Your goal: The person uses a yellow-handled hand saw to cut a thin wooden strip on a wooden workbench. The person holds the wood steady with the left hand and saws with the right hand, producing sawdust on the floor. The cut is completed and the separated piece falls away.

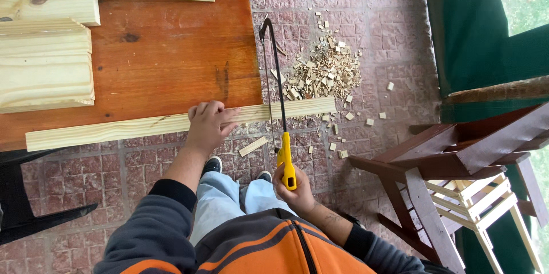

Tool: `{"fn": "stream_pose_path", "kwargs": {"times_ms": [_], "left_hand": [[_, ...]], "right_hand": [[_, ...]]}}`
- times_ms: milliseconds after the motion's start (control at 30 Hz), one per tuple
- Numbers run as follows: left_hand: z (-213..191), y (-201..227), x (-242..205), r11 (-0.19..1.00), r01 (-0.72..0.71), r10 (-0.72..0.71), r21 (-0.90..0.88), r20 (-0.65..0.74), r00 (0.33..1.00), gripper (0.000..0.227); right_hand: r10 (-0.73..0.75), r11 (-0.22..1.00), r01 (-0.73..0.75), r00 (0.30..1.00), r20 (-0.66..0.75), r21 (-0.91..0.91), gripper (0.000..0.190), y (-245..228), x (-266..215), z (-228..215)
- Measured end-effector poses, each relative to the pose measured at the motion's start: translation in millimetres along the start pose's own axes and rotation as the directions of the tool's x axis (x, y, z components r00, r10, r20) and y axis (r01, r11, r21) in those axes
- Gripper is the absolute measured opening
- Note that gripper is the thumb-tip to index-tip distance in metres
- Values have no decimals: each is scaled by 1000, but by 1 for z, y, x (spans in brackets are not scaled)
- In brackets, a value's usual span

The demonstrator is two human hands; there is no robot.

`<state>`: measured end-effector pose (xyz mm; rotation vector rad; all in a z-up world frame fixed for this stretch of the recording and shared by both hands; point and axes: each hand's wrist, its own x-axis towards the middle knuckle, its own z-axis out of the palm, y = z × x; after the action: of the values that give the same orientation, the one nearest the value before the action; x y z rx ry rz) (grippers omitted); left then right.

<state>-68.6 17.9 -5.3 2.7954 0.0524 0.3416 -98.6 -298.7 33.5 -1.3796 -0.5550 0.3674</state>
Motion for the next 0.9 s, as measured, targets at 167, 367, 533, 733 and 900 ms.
{"fn": "stream_pose_path", "kwargs": {"times_ms": [167, 367, 533, 733, 900], "left_hand": [[14, 6, 12, 998, -44, 41, -44, -76, 996, 39], [25, 28, 37, 974, -207, 207, -90, -7, 978, 65], [22, 26, 38, 966, -251, 254, -54, 47, 966, 63], [15, 29, 42, 957, -289, 284, -8, 199, 938, 68], [15, 30, 48, 925, -376, 375, -51, 270, 887, 59]], "right_hand": [[-20, 999, 22, 997, -78, 24, 15, -1, 4, -4], [4, 1000, 1, 987, -163, 29, 12, -17, 9, 4], [53, 998, -55, 966, -251, -2, 11, -52, -3, 8], [299, 907, -387, 867, -398, -163, 31, -127, 26, 18], [315, 772, -442, 890, -329, -457, 55, -212, 96, 34]]}}
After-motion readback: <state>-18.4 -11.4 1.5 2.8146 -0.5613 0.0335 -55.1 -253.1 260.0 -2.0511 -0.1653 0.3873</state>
